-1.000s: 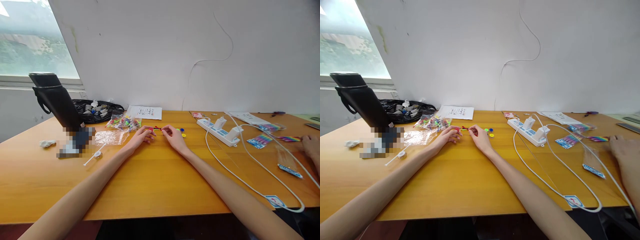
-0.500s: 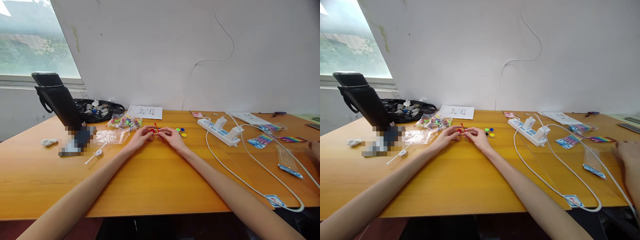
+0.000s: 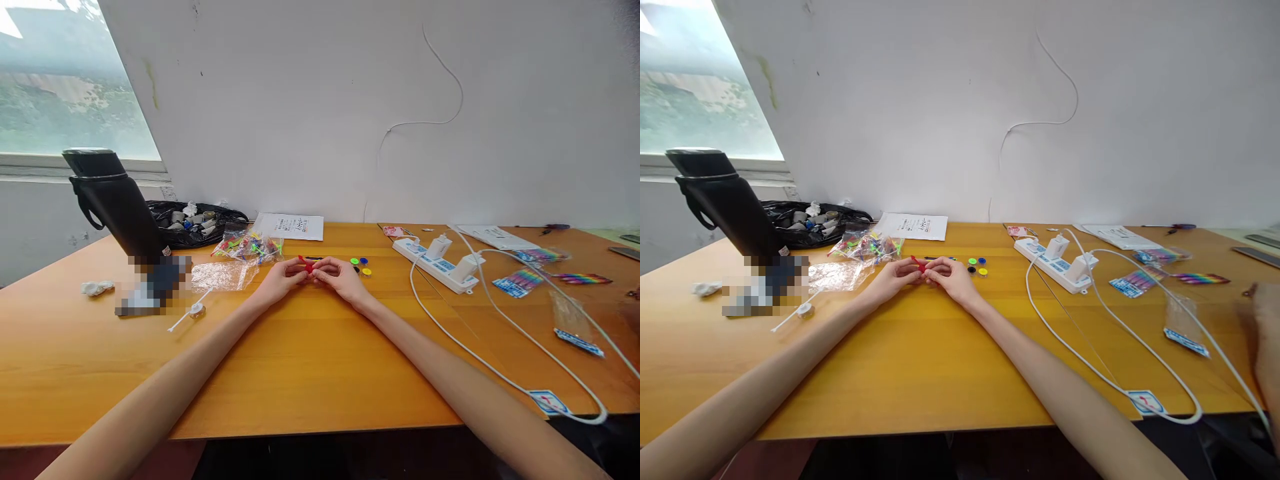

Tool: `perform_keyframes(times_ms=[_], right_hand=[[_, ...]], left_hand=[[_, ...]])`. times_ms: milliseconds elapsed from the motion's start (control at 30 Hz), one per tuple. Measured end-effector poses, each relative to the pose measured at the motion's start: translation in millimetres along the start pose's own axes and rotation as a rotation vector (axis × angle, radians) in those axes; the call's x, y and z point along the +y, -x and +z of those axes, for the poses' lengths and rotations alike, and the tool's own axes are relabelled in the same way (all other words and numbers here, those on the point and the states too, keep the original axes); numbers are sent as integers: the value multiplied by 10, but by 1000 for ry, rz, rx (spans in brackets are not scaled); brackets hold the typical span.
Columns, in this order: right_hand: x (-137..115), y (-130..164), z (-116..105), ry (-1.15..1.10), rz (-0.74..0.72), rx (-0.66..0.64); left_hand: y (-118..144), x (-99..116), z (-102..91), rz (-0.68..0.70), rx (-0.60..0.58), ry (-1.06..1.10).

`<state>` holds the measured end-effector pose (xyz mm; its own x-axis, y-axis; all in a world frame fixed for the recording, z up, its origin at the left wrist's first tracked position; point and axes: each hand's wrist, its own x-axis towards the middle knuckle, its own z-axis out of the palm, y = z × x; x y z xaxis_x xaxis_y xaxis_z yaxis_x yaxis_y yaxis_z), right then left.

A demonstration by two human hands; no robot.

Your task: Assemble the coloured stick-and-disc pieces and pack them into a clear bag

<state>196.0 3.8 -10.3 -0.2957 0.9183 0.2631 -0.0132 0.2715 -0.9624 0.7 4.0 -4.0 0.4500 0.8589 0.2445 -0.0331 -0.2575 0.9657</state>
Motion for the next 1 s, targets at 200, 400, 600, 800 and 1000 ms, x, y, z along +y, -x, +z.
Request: perform_keyframes(times_ms=[200, 400, 600, 800, 1000], right_hand=[[25, -7, 2, 21, 3, -3], [60, -11, 7, 114, -3, 46], [32, 15, 34, 234, 11, 97], [-67, 55, 76, 320, -13, 19], [-79, 69, 79, 320, -69, -98]], left_hand=[[-1, 2, 13, -1, -29, -5], [5, -14, 5, -11, -18, 17], [36, 65, 50, -33, 66, 75], [37, 93, 57, -16, 45, 85], [55, 99, 85, -34, -24, 116]])
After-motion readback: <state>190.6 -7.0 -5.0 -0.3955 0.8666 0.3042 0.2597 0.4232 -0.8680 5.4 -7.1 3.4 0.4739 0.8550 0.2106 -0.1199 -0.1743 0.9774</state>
